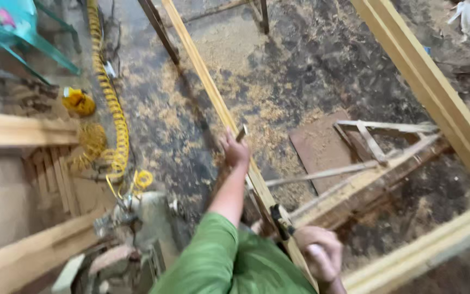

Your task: The person hammers nails into wooden planks to assemble a frame, then applies a dark liquid finish to the wood using a brush. The person works on multiple planks, securing them together and coating them with the finish.

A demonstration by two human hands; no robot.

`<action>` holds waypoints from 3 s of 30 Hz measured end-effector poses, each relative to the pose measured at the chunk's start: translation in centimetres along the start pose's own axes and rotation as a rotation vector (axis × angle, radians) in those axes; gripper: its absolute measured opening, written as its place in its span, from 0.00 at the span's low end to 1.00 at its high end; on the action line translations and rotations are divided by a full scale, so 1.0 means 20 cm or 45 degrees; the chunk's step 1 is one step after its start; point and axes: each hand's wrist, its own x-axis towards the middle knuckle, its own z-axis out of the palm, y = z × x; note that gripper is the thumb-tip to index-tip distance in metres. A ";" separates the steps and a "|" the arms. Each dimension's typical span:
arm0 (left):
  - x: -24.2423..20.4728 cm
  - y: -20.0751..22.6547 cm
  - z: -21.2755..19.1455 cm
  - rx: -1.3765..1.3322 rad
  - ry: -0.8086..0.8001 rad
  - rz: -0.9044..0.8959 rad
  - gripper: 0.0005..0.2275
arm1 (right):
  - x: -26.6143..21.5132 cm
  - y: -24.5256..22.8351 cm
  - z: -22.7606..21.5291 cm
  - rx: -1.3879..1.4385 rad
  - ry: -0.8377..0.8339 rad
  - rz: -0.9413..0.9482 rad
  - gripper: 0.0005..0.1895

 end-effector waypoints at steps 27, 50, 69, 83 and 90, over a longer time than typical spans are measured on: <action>-0.07 0.22 -0.56 -0.441 -1.664 0.948 0.10 | 0.24 0.05 -0.12 0.602 0.322 0.043 0.16; -0.07 -0.08 -0.08 -0.371 -0.934 0.859 0.09 | 0.84 0.70 0.54 -0.012 -0.068 0.717 0.20; -0.11 -0.22 0.13 -0.088 -0.898 1.141 0.18 | 0.72 0.69 0.54 -0.264 0.094 0.400 0.13; -0.18 -0.28 0.15 0.037 -0.672 1.190 0.07 | 0.62 0.56 0.51 -0.243 0.034 0.602 0.13; -0.09 -0.11 -0.02 -0.180 -0.607 1.176 0.09 | 0.48 0.41 0.43 -0.105 0.040 0.714 0.09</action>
